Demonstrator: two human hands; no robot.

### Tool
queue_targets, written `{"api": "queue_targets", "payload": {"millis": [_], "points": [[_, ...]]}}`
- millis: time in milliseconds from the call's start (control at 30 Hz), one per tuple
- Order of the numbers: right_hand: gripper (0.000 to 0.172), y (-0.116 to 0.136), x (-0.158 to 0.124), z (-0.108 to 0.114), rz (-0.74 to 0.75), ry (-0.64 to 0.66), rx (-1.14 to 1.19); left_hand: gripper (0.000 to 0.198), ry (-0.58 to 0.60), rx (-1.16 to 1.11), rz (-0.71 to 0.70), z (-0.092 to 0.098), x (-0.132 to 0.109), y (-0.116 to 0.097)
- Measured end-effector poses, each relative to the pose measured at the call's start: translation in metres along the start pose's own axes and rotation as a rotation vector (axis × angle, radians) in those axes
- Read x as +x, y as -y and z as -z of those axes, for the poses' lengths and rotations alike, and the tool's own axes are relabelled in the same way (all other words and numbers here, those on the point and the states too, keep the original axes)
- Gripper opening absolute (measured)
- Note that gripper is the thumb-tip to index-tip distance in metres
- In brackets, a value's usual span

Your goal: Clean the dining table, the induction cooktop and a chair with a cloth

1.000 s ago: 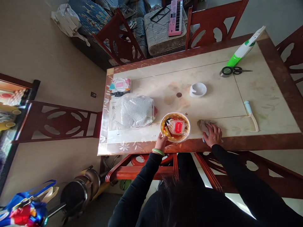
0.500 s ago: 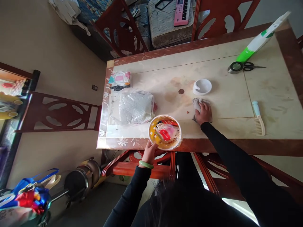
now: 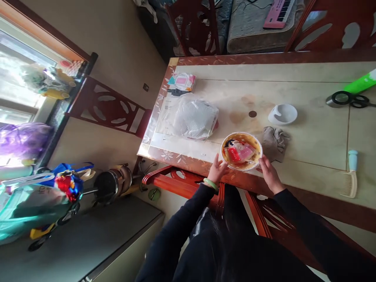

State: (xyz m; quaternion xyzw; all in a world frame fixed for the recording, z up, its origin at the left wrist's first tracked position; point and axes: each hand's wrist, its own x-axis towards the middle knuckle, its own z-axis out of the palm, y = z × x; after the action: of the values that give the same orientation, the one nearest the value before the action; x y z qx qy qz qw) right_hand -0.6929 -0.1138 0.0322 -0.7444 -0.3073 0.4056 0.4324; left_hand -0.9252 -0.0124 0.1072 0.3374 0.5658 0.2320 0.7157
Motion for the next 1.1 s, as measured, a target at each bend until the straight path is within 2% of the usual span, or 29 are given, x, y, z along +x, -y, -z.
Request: {"api": "queue_targets", "payload": {"millis": [67,100,167,233,267,300,367,433,467,567,667,767,867,967,1100], "points": [[0.065,0.002,-0.020,-0.010,-0.214,-0.029,0.213,0.074,-0.167,0.101,-0.203,0.034,-0.031,-0.003],[0.063,0.003,-0.030,-0.015,-0.308,-0.055,0.304,0.068,-0.299,0.182,-0.351,0.055,-0.049,-0.004],[0.055,0.005,-0.052,-0.028,-0.495,-0.029,0.457,0.065,-0.669,0.390,-0.561,0.105,-0.083,-0.005],[0.046,0.012,-0.079,-0.048,-0.710,0.126,0.537,0.074,-1.052,0.484,-0.602,0.152,-0.107,-0.003],[0.043,0.018,-0.093,-0.061,-0.815,0.234,0.550,0.075,-1.134,0.460,-0.534,0.172,-0.113,-0.001],[0.041,0.026,-0.106,-0.077,-0.909,0.350,0.558,0.070,-1.120,0.378,-0.412,0.188,-0.114,0.002],[0.039,0.045,-0.128,-0.109,-1.035,0.525,0.578,0.058,-0.923,0.141,-0.140,0.207,-0.107,0.009],[0.033,0.064,-0.139,-0.135,-1.062,0.551,0.605,0.049,-0.716,-0.045,0.031,0.212,-0.093,0.015],[0.028,0.071,-0.142,-0.144,-1.056,0.521,0.608,0.045,-0.663,-0.077,0.056,0.212,-0.086,0.017],[0.014,0.081,-0.147,-0.154,-1.010,0.421,0.574,0.039,-0.609,-0.030,-0.010,0.213,-0.075,0.020],[0.013,0.078,-0.161,-0.161,-0.967,0.409,0.547,0.039,-0.577,-0.038,-0.069,0.228,-0.081,0.019],[0.014,0.075,-0.189,-0.180,-0.953,0.415,0.567,0.039,-0.545,-0.087,-0.092,0.254,-0.097,0.016],[0.016,0.075,-0.221,-0.211,-0.953,0.429,0.611,0.039,-0.527,-0.115,-0.132,0.283,-0.115,0.011],[0.020,0.076,-0.248,-0.244,-0.957,0.446,0.645,0.035,-0.588,-0.116,-0.126,0.312,-0.131,0.007],[0.023,0.075,-0.268,-0.285,-0.944,0.472,0.633,0.027,-0.639,-0.110,-0.127,0.351,-0.146,0.004]]}}
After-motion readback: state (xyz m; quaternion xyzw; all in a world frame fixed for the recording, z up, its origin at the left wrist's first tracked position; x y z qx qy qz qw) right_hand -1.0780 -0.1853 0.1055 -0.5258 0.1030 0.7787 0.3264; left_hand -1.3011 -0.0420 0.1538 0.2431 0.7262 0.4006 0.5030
